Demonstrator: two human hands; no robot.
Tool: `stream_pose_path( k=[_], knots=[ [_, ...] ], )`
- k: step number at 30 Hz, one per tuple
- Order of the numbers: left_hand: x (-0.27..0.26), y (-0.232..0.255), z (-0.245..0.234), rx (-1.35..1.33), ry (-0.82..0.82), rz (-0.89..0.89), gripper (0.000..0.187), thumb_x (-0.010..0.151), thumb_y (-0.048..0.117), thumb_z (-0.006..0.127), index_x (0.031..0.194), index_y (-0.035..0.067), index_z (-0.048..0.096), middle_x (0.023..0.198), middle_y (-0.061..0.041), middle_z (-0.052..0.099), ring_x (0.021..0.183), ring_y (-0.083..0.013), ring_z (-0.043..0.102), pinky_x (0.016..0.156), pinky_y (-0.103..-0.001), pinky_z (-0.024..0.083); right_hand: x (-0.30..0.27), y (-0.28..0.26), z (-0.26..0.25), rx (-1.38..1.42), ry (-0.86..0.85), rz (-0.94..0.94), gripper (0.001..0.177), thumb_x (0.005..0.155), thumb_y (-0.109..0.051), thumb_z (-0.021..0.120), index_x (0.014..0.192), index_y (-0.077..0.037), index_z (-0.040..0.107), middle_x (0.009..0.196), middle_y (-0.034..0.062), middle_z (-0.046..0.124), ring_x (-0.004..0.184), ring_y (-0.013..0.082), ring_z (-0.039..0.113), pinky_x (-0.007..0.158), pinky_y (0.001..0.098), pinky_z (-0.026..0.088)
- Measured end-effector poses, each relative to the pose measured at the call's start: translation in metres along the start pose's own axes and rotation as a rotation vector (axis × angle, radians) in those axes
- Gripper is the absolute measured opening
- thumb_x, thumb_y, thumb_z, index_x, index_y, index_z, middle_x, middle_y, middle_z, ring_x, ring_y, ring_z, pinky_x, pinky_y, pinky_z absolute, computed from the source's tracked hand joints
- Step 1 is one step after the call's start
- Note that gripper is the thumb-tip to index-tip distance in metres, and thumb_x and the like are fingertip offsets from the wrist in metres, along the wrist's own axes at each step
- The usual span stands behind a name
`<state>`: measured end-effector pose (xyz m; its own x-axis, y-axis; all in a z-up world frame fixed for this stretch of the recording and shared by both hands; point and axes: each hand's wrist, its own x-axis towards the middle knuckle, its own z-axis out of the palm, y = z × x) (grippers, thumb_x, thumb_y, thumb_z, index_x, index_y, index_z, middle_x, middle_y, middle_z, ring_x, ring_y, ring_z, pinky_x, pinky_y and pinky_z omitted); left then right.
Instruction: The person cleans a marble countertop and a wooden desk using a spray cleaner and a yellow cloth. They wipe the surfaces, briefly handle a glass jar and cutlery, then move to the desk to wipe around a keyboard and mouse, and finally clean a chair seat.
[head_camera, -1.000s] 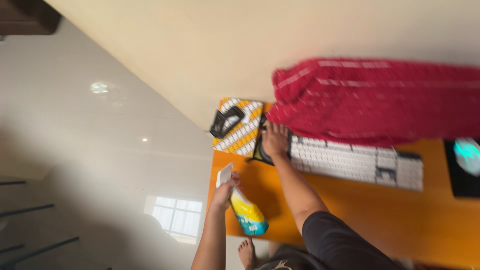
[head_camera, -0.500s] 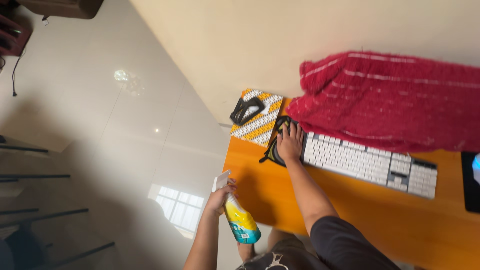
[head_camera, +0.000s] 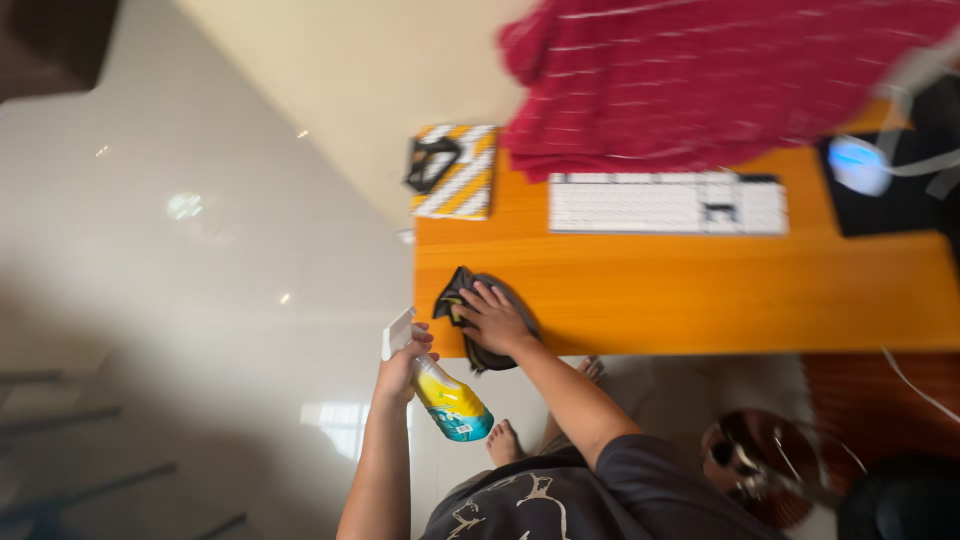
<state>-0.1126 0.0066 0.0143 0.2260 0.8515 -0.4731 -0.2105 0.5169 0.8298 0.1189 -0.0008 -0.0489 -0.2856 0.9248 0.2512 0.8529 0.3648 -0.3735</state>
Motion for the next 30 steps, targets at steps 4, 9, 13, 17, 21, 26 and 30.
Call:
stream_pose_path(
  k=[4, 9, 13, 17, 21, 26, 30],
  knots=[
    [0.014, -0.010, 0.049, 0.034, -0.107, -0.071, 0.042, 0.077, 0.003, 0.061, 0.119, 0.004, 0.059, 0.107, -0.012, 0.059, 0.093, -0.0288, 0.062, 0.078, -0.042, 0.059, -0.100, 0.104, -0.075, -0.227, -0.090, 0.337, 0.049, 0.091, -0.043, 0.064, 0.137, -0.027, 0.060, 0.151, 0.0074, 0.050, 0.143, 0.0370, 0.040, 0.114, 0.0573, 0.034],
    [0.049, -0.038, 0.119, 0.061, -0.214, -0.094, 0.046, 0.074, 0.004, 0.062, 0.120, 0.007, 0.059, 0.109, -0.010, 0.060, 0.097, -0.0238, 0.061, 0.078, -0.042, 0.058, -0.268, 0.240, -0.185, -0.455, 0.084, 0.852, 0.052, 0.093, -0.046, 0.059, 0.141, -0.026, 0.056, 0.157, 0.0075, 0.048, 0.149, 0.0356, 0.039, 0.120, 0.0550, 0.032],
    [0.069, -0.061, 0.180, 0.071, -0.249, -0.165, 0.045, 0.074, 0.004, 0.063, 0.119, 0.005, 0.058, 0.109, -0.010, 0.060, 0.094, -0.0262, 0.061, 0.079, -0.042, 0.057, -0.335, 0.320, -0.228, -0.445, 0.193, 1.386, 0.062, 0.099, -0.055, 0.041, 0.156, -0.031, 0.035, 0.166, 0.0114, 0.027, 0.150, 0.0401, 0.024, 0.118, 0.0567, 0.019],
    [0.078, -0.073, 0.233, 0.120, -0.243, -0.193, 0.048, 0.073, 0.003, 0.063, 0.120, 0.008, 0.058, 0.107, -0.010, 0.059, 0.091, -0.0263, 0.060, 0.076, -0.042, 0.056, -0.301, 0.355, -0.207, -0.361, 0.309, 1.729, 0.066, 0.097, -0.055, 0.043, 0.154, -0.023, 0.034, 0.163, 0.0163, 0.025, 0.149, 0.0449, 0.020, 0.117, 0.0611, 0.015],
    [0.085, -0.073, 0.288, 0.146, -0.294, -0.217, 0.048, 0.074, 0.004, 0.065, 0.122, 0.004, 0.059, 0.102, -0.014, 0.059, 0.091, -0.0273, 0.062, 0.078, -0.042, 0.058, -0.201, 0.283, -0.137, -0.412, 0.155, 1.325, 0.068, 0.095, -0.052, 0.051, 0.149, -0.012, 0.042, 0.160, 0.0230, 0.029, 0.147, 0.0507, 0.023, 0.116, 0.0667, 0.016],
    [0.107, -0.091, 0.359, 0.142, -0.328, -0.210, 0.050, 0.072, 0.005, 0.067, 0.121, 0.006, 0.057, 0.107, -0.005, 0.063, 0.091, -0.0216, 0.063, 0.075, -0.041, 0.056, -0.195, 0.213, -0.138, -0.122, 0.072, 0.604, 0.066, 0.090, -0.047, 0.063, 0.143, -0.009, 0.054, 0.153, 0.0252, 0.040, 0.144, 0.0528, 0.029, 0.113, 0.0692, 0.021],
    [0.141, -0.124, 0.409, 0.167, -0.371, -0.285, 0.051, 0.073, 0.005, 0.068, 0.122, 0.008, 0.058, 0.101, -0.010, 0.062, 0.083, -0.0245, 0.063, 0.070, -0.040, 0.056, -0.279, 0.274, -0.207, -0.033, -0.007, 0.443, 0.051, 0.082, -0.044, 0.071, 0.126, -0.018, 0.065, 0.148, 0.0176, 0.054, 0.141, 0.0427, 0.041, 0.112, 0.0609, 0.033]
  ],
)
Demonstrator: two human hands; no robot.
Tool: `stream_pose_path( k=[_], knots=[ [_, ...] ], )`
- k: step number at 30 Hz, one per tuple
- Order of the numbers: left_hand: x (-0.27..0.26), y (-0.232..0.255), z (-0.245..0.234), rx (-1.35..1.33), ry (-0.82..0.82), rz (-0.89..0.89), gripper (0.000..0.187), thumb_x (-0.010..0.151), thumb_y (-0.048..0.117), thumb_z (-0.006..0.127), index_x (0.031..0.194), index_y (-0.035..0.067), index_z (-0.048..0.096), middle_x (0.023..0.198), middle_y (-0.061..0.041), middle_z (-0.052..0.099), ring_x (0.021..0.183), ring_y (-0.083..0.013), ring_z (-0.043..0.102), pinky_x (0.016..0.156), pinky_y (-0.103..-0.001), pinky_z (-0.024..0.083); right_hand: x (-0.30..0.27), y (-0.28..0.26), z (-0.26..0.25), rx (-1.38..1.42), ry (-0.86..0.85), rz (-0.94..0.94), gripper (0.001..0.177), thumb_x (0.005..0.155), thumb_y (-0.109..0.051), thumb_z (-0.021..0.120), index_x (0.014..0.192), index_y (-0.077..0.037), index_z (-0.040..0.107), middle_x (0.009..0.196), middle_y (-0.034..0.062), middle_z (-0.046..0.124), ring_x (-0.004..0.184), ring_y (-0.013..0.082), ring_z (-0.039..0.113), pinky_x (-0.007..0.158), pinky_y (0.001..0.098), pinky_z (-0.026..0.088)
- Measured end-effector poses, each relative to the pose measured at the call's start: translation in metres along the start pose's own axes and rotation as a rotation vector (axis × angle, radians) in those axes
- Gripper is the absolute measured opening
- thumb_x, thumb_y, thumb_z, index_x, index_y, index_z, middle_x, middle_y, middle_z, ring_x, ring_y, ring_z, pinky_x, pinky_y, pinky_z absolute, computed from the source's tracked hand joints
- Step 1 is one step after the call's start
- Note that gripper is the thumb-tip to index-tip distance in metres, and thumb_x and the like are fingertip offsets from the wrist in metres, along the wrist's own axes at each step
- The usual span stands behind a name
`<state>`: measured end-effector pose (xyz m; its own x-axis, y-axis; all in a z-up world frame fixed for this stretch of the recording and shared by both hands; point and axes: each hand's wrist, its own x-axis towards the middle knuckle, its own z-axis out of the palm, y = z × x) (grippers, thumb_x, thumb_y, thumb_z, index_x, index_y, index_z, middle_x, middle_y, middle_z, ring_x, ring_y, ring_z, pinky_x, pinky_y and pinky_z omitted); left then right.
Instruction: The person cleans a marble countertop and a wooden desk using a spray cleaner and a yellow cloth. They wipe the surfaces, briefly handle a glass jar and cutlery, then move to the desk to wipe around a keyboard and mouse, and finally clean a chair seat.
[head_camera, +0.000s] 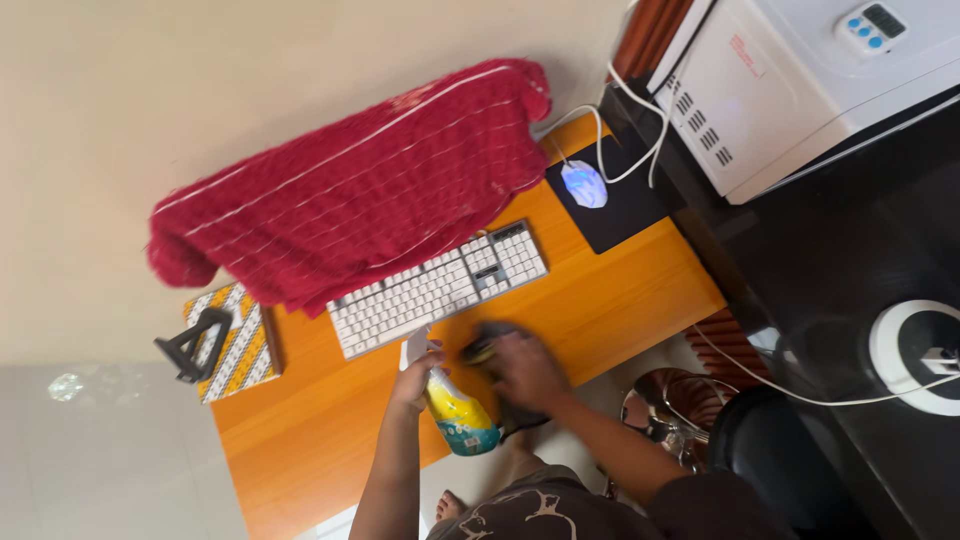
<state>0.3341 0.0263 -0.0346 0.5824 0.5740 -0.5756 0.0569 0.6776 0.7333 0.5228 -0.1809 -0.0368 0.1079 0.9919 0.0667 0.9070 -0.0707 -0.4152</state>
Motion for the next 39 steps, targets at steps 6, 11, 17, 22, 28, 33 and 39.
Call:
stream_pose_path(
  k=[6, 11, 17, 22, 28, 33, 39],
  knots=[
    [0.063, -0.033, 0.028, 0.021, -0.052, -0.042, 0.047, 0.073, 0.003, 0.068, 0.119, 0.005, 0.059, 0.098, -0.013, 0.065, 0.084, -0.0248, 0.065, 0.070, -0.039, 0.057, -0.016, 0.144, -0.038, -0.136, 0.484, 0.366, 0.050, 0.095, -0.040, 0.063, 0.133, -0.009, 0.066, 0.146, 0.0265, 0.052, 0.137, 0.0505, 0.043, 0.107, 0.0612, 0.034],
    [0.081, -0.037, 0.051, 0.005, -0.066, -0.039, 0.046, 0.070, -0.001, 0.066, 0.115, 0.003, 0.060, 0.095, -0.011, 0.064, 0.080, -0.0247, 0.063, 0.069, -0.040, 0.057, 0.101, 0.227, -0.022, 0.087, 0.523, 0.352, 0.042, 0.105, -0.037, 0.050, 0.135, -0.011, 0.065, 0.151, 0.0165, 0.055, 0.139, 0.0419, 0.047, 0.114, 0.0551, 0.038],
    [0.052, -0.006, 0.045, -0.017, 0.042, -0.082, 0.069, 0.067, 0.000, 0.065, 0.132, 0.018, 0.055, 0.107, -0.010, 0.060, 0.085, -0.0231, 0.060, 0.068, -0.040, 0.056, 0.252, 0.279, -0.030, 0.199, 0.425, 0.454, 0.050, 0.104, -0.049, 0.044, 0.135, -0.013, 0.061, 0.146, 0.0158, 0.055, 0.141, 0.0387, 0.046, 0.110, 0.0521, 0.040],
    [0.049, -0.001, 0.022, 0.048, 0.082, -0.047, 0.068, 0.068, 0.000, 0.064, 0.134, 0.013, 0.054, 0.109, -0.011, 0.060, 0.092, -0.0241, 0.063, 0.070, -0.042, 0.058, 0.280, 0.289, -0.045, 0.407, 0.357, 0.569, 0.063, 0.098, -0.054, 0.043, 0.144, -0.012, 0.051, 0.148, 0.0230, 0.049, 0.129, 0.0402, 0.050, 0.106, 0.0500, 0.044],
    [0.064, -0.025, 0.051, 0.079, -0.045, -0.088, 0.052, 0.071, 0.001, 0.064, 0.123, 0.006, 0.060, 0.106, -0.012, 0.065, 0.093, -0.0259, 0.064, 0.073, -0.042, 0.057, 0.123, 0.221, -0.046, 0.038, 0.407, 0.281, 0.045, 0.098, -0.044, 0.055, 0.123, -0.008, 0.066, 0.147, 0.0250, 0.052, 0.141, 0.0470, 0.044, 0.116, 0.0566, 0.033],
    [0.085, -0.028, 0.117, 0.161, -0.211, -0.078, 0.042, 0.074, 0.004, 0.067, 0.116, 0.005, 0.064, 0.106, -0.011, 0.066, 0.092, -0.0247, 0.065, 0.074, -0.040, 0.056, -0.027, 0.213, -0.067, -0.071, 0.414, 0.381, 0.054, 0.091, -0.043, 0.059, 0.131, -0.007, 0.066, 0.139, 0.0257, 0.053, 0.136, 0.0476, 0.042, 0.115, 0.0581, 0.030],
    [0.066, -0.043, 0.166, 0.183, -0.352, -0.127, 0.045, 0.071, 0.002, 0.069, 0.115, 0.006, 0.064, 0.100, -0.012, 0.065, 0.087, -0.0269, 0.064, 0.074, -0.039, 0.057, -0.082, 0.290, -0.104, -0.156, 0.453, 0.740, 0.055, 0.101, -0.044, 0.051, 0.144, -0.011, 0.056, 0.149, 0.0241, 0.050, 0.143, 0.0430, 0.040, 0.119, 0.0544, 0.028]
  ],
)
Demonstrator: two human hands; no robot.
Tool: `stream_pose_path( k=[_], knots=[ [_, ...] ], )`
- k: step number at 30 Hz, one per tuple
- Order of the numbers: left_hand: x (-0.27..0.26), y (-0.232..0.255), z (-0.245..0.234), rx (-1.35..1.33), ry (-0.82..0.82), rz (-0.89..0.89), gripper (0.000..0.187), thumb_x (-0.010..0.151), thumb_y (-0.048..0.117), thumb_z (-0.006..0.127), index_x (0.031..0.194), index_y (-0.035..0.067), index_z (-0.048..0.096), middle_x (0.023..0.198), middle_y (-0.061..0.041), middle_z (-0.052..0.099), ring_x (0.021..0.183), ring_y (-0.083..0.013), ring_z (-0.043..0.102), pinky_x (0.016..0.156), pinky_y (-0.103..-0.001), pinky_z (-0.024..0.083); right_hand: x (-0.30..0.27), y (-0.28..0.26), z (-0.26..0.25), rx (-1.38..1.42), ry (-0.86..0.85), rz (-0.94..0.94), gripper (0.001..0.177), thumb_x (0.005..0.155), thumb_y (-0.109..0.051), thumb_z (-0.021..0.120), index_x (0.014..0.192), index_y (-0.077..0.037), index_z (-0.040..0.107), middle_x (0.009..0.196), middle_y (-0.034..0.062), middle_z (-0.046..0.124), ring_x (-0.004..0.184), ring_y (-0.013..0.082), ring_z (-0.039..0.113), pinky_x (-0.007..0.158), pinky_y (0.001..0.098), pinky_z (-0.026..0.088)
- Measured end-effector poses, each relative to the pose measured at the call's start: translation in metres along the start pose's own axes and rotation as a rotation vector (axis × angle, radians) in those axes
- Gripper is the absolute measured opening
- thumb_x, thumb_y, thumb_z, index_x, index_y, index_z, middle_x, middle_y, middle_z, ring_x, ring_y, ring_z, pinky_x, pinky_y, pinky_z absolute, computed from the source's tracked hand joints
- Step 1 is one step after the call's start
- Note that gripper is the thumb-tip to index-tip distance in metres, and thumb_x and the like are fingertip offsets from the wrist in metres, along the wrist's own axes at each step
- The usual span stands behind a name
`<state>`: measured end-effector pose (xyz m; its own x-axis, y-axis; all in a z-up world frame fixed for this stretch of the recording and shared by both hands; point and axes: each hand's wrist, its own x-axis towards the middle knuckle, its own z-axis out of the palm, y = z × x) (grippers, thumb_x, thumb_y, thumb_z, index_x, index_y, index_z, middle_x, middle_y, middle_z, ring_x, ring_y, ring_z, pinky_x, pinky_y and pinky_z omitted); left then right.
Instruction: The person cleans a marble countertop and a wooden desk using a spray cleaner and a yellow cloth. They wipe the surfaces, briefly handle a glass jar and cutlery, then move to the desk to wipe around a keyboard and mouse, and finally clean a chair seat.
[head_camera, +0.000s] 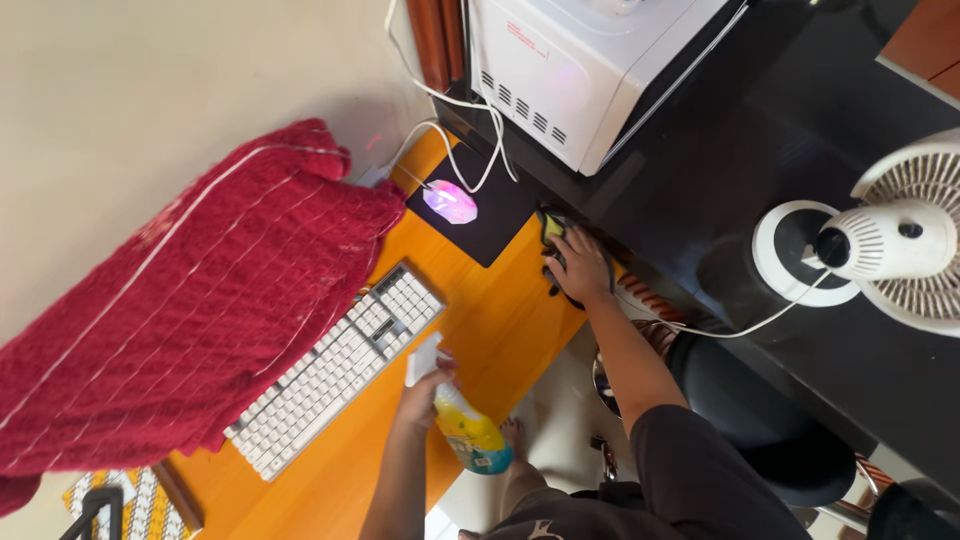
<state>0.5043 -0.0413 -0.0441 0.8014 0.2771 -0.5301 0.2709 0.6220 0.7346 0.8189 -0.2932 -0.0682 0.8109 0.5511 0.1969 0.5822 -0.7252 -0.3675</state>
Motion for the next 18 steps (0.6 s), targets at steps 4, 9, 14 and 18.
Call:
stream_pose_path(
  k=[4, 9, 14, 18],
  knots=[
    [-0.049, -0.005, -0.007, -0.039, -0.010, 0.006, 0.045, 0.070, 0.002, 0.068, 0.115, 0.005, 0.064, 0.100, -0.013, 0.066, 0.087, -0.0269, 0.064, 0.075, -0.039, 0.057, -0.060, -0.032, 0.008, -0.065, 0.129, 0.384, 0.061, 0.104, -0.049, 0.049, 0.147, -0.007, 0.052, 0.155, 0.0274, 0.043, 0.148, 0.0439, 0.034, 0.123, 0.0537, 0.026],
    [-0.134, -0.015, -0.078, -0.043, 0.085, 0.040, 0.047, 0.070, 0.004, 0.068, 0.117, 0.006, 0.063, 0.102, -0.013, 0.065, 0.084, -0.0294, 0.064, 0.074, -0.041, 0.057, -0.147, -0.150, 0.041, -0.153, 0.037, 0.369, 0.073, 0.097, -0.055, 0.049, 0.151, -0.005, 0.046, 0.160, 0.0291, 0.032, 0.149, 0.0500, 0.023, 0.118, 0.0618, 0.016],
    [-0.252, -0.045, -0.169, -0.117, 0.226, 0.108, 0.051, 0.071, 0.005, 0.068, 0.122, 0.006, 0.062, 0.107, -0.014, 0.065, 0.087, -0.0287, 0.064, 0.076, -0.041, 0.058, -0.246, -0.340, 0.081, -0.253, -0.281, 0.019, 0.077, 0.095, -0.059, 0.044, 0.155, -0.011, 0.038, 0.163, 0.0259, 0.027, 0.152, 0.0465, 0.018, 0.121, 0.0623, 0.011],
    [-0.370, -0.071, -0.248, -0.240, 0.394, 0.246, 0.063, 0.067, 0.003, 0.065, 0.128, 0.015, 0.056, 0.109, -0.011, 0.062, 0.091, -0.0228, 0.064, 0.075, -0.040, 0.058, -0.331, -0.497, 0.109, -0.105, -0.413, -0.329, 0.084, 0.096, -0.061, 0.047, 0.158, -0.006, 0.033, 0.162, 0.0263, 0.026, 0.152, 0.0480, 0.016, 0.120, 0.0640, 0.009]
  ],
)
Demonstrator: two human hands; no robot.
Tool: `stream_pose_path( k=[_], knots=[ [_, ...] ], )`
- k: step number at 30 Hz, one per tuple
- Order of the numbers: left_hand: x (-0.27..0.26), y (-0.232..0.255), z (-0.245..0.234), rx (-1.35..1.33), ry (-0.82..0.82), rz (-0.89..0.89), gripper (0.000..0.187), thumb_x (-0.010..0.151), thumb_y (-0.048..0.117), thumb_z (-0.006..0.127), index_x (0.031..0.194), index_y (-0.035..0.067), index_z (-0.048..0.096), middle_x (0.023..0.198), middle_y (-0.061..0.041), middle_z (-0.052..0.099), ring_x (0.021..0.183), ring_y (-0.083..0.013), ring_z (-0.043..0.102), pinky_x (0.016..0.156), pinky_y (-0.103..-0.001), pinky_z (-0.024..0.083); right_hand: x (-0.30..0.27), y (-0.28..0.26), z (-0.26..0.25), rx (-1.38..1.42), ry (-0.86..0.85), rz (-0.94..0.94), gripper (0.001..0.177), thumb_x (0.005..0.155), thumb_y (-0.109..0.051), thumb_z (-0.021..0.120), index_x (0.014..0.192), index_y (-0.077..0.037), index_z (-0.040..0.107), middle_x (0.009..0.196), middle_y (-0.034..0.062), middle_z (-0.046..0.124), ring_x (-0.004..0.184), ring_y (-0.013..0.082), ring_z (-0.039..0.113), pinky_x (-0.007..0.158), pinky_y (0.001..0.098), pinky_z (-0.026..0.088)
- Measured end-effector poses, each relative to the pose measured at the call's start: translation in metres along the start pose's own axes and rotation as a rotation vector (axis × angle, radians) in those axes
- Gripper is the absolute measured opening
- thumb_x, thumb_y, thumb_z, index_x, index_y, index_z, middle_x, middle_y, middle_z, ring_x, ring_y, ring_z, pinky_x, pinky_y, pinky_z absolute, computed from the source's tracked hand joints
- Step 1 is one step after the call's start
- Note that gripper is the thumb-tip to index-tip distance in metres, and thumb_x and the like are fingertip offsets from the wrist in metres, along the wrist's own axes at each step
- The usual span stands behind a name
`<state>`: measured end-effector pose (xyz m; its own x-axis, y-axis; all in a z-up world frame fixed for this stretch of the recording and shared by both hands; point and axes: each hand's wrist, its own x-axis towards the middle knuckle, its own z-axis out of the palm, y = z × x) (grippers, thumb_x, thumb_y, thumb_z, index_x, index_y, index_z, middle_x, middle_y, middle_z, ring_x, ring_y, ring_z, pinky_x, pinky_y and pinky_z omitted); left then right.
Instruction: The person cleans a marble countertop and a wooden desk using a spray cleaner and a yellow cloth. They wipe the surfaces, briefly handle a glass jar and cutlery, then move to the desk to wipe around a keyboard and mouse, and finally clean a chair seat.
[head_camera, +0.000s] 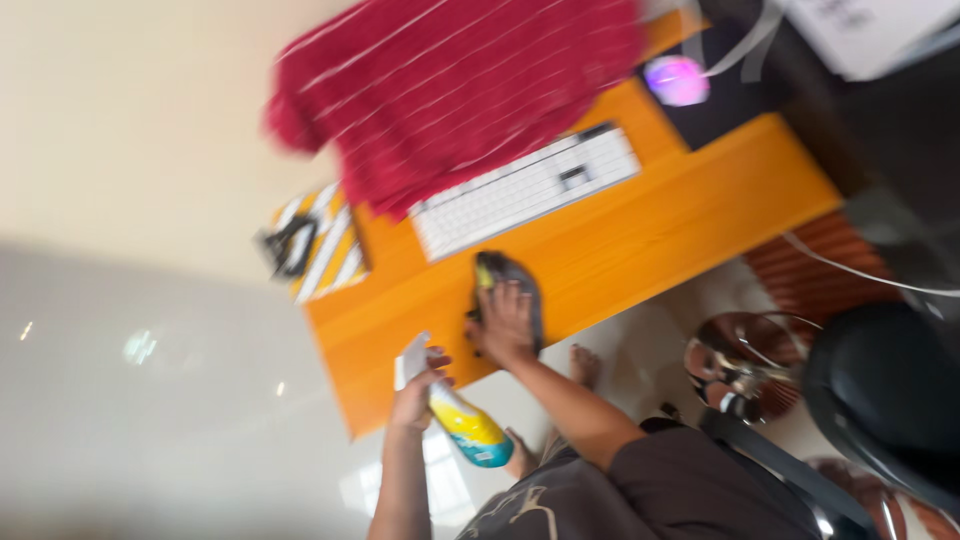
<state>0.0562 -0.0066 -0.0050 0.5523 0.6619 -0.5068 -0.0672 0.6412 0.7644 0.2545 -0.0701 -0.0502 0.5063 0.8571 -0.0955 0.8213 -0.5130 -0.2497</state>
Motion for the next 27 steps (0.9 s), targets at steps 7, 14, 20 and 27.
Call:
stream_pose_path(
  k=[7, 14, 20, 27],
  knots=[
    [-0.127, 0.019, -0.156, 0.068, 0.294, 0.079, 0.055, 0.072, 0.004, 0.060, 0.127, 0.004, 0.058, 0.109, -0.016, 0.063, 0.087, -0.0271, 0.061, 0.076, -0.041, 0.058, -0.051, -0.203, 0.055, 0.193, -0.053, -0.522, 0.076, 0.094, -0.054, 0.056, 0.153, -0.008, 0.043, 0.163, 0.0218, 0.032, 0.153, 0.0414, 0.020, 0.122, 0.0588, 0.013],
    [-0.114, -0.005, -0.158, -0.029, 0.197, 0.049, 0.049, 0.074, 0.004, 0.060, 0.123, 0.002, 0.059, 0.106, -0.015, 0.064, 0.089, -0.0274, 0.060, 0.078, -0.041, 0.057, -0.063, -0.065, 0.050, 0.190, -0.024, -0.590, 0.052, 0.085, -0.046, 0.071, 0.131, -0.021, 0.067, 0.147, 0.0169, 0.053, 0.137, 0.0382, 0.048, 0.115, 0.0532, 0.033],
    [-0.060, -0.021, -0.119, -0.019, 0.139, -0.045, 0.045, 0.071, 0.002, 0.064, 0.116, 0.005, 0.060, 0.105, -0.014, 0.063, 0.083, -0.0300, 0.063, 0.074, -0.042, 0.057, -0.051, 0.172, -0.013, -0.108, 0.263, -0.168, 0.050, 0.087, -0.035, 0.067, 0.135, -0.020, 0.064, 0.141, 0.0113, 0.060, 0.140, 0.0363, 0.049, 0.115, 0.0519, 0.039],
    [-0.014, -0.012, -0.083, -0.105, 0.098, -0.085, 0.045, 0.070, 0.004, 0.066, 0.115, 0.008, 0.060, 0.105, -0.015, 0.063, 0.082, -0.0302, 0.064, 0.074, -0.043, 0.056, 0.033, 0.239, -0.033, -0.040, 0.303, 0.441, 0.073, 0.099, -0.056, 0.043, 0.156, -0.010, 0.041, 0.163, 0.0249, 0.028, 0.150, 0.0474, 0.021, 0.117, 0.0632, 0.014]
  ],
)
